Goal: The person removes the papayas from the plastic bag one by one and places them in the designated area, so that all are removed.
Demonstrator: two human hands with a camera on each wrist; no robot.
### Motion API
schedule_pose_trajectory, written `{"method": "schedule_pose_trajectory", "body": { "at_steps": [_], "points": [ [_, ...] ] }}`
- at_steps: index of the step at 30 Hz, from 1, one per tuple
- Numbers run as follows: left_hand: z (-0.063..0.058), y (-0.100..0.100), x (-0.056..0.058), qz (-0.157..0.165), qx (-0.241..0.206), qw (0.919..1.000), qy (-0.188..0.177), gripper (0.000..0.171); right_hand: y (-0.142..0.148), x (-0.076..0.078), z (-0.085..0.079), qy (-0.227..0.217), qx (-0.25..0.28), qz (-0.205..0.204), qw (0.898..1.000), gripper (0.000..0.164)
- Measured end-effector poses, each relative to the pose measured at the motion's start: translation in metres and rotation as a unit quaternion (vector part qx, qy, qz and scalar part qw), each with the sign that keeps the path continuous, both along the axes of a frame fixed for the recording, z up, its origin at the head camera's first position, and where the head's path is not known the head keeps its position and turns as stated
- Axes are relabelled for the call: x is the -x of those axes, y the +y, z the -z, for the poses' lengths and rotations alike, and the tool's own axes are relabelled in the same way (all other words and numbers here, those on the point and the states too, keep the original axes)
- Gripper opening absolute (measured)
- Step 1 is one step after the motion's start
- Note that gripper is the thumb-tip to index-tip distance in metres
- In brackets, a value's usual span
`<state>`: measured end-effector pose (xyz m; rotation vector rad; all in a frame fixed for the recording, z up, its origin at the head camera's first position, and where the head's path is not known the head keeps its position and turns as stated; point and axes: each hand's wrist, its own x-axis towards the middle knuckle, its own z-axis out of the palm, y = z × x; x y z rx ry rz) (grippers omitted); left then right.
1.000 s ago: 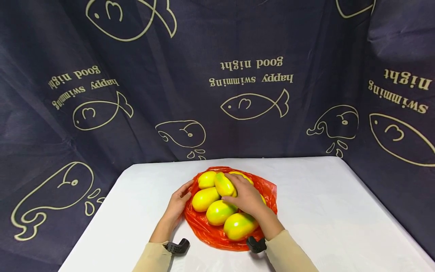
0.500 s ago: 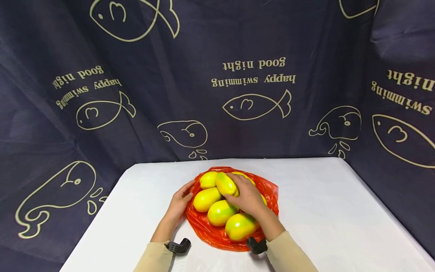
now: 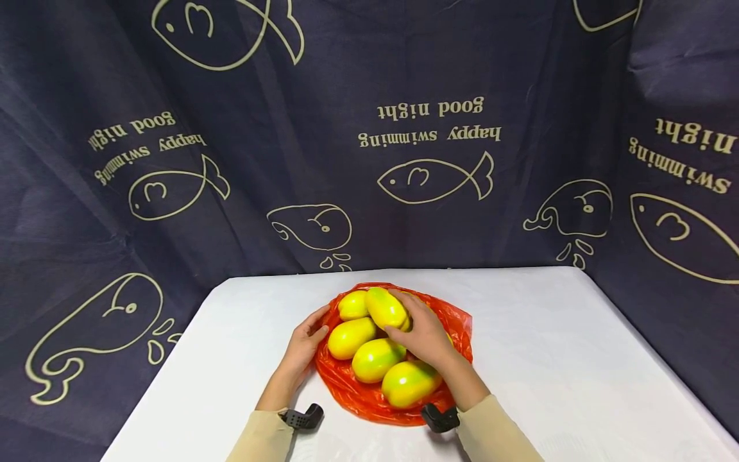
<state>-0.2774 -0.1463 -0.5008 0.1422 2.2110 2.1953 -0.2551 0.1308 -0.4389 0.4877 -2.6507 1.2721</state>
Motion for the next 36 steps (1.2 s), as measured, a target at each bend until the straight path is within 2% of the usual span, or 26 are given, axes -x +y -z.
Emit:
{"method": "schedule_pose_trajectory", "body": {
  "at_steps": [9,16,24,32,36],
  "points": [
    [-0.001,-0.001,0.001,-0.007,0.006,1.0000,-0.003,0.047,0.008,-0.008,-0.009,0.015,0.065,0.016,0.998,0.072],
    [-0.001,0.000,0.001,-0.012,0.008,0.9999,-0.005,0.049,0.019,-0.015,-0.010,0.031,0.071,0.038,0.996,0.071],
    [0.002,-0.001,0.001,-0.014,-0.002,0.9997,-0.020,0.050,0.036,-0.021,-0.005,0.007,0.065,0.076,0.995,0.072],
    [0.000,-0.001,-0.002,-0.020,0.004,0.9998,-0.006,0.050,0.051,-0.025,-0.004,-0.015,0.075,0.112,0.991,0.074],
    [-0.001,-0.001,-0.002,-0.017,0.005,0.9998,-0.009,0.051,0.060,-0.027,-0.001,-0.011,0.071,0.136,0.988,0.073]
  ]
}}
